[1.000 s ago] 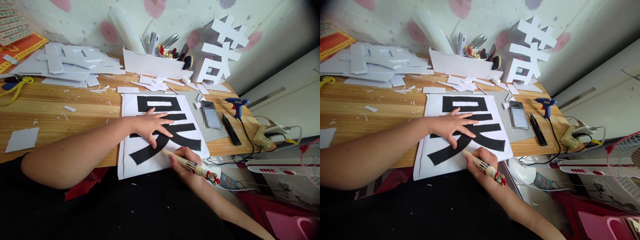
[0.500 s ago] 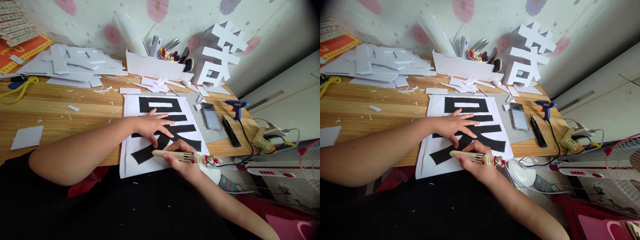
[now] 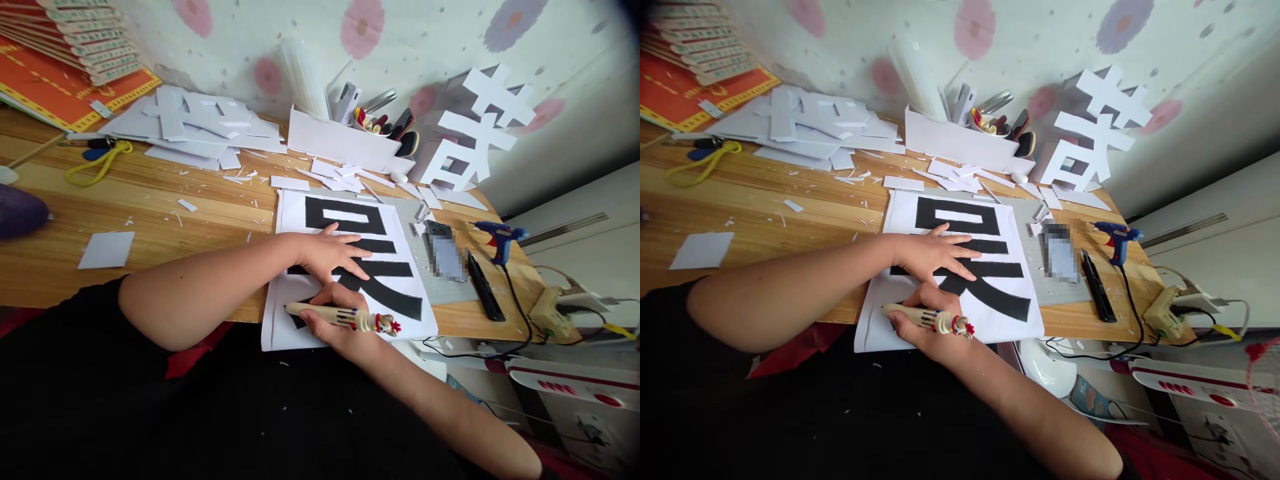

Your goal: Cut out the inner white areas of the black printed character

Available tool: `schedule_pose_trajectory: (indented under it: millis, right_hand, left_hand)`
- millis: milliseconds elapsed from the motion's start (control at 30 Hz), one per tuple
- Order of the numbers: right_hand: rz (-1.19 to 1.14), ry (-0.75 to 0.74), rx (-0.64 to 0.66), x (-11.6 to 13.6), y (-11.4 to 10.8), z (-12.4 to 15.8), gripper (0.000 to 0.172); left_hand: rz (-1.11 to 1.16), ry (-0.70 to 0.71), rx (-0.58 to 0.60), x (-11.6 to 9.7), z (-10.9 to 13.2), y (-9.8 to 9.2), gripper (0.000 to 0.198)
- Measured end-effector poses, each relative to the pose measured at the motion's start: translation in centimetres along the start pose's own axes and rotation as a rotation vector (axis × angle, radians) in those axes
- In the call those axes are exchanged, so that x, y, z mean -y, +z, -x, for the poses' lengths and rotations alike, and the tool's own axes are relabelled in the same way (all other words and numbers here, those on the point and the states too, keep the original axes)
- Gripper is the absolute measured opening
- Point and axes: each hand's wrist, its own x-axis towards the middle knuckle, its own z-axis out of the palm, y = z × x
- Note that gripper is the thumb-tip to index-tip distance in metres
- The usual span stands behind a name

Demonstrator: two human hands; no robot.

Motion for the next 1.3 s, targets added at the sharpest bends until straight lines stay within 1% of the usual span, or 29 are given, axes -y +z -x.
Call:
schedule_pose_trajectory:
  millis: [100,200,400,600,700,900,1067,1300]
  right_hand:
    - [0.032,0.004,0.003,0.01,0.03,-0.02,0.022]
    - [0.028,0.003,-0.004,-0.04,0.18,-0.05,0.025]
    - [0.043,0.026,0.026,-0.13,0.35,-0.1,0.026]
    - [0.024,0.072,0.048,0.42,-0.02,-0.45,0.027]
    - [0.018,0.067,0.034,0.63,-0.15,-0.55,0.027]
    - [0.02,0.049,0.027,0.51,-0.26,-0.45,0.029]
    - [0.04,0.012,0.03,0.14,-0.3,-0.31,0.028]
    - [-0.012,0.018,0.02,0.23,-0.17,-0.24,0.025]
  left_hand:
    - [0.01,0.02,-0.018,0.18,0.07,-0.03,0.059]
    - [0.017,0.008,-0.031,0.2,0.12,-0.08,0.055]
    - [-0.008,-0.028,-0.011,-0.14,0.13,-0.21,0.053]
    - [0.014,-0.033,-0.01,-0.23,0.13,-0.31,0.054]
    - [0.023,-0.029,-0.01,-0.08,0.07,-0.26,0.053]
    - [0.066,-0.011,-0.046,0.28,-0.02,-0.09,0.052]
    - [0.073,-0.009,-0.036,0.27,0.03,-0.16,0.053]
    - [0.032,-0.006,-0.007,0.46,-0.09,-0.06,0.054]
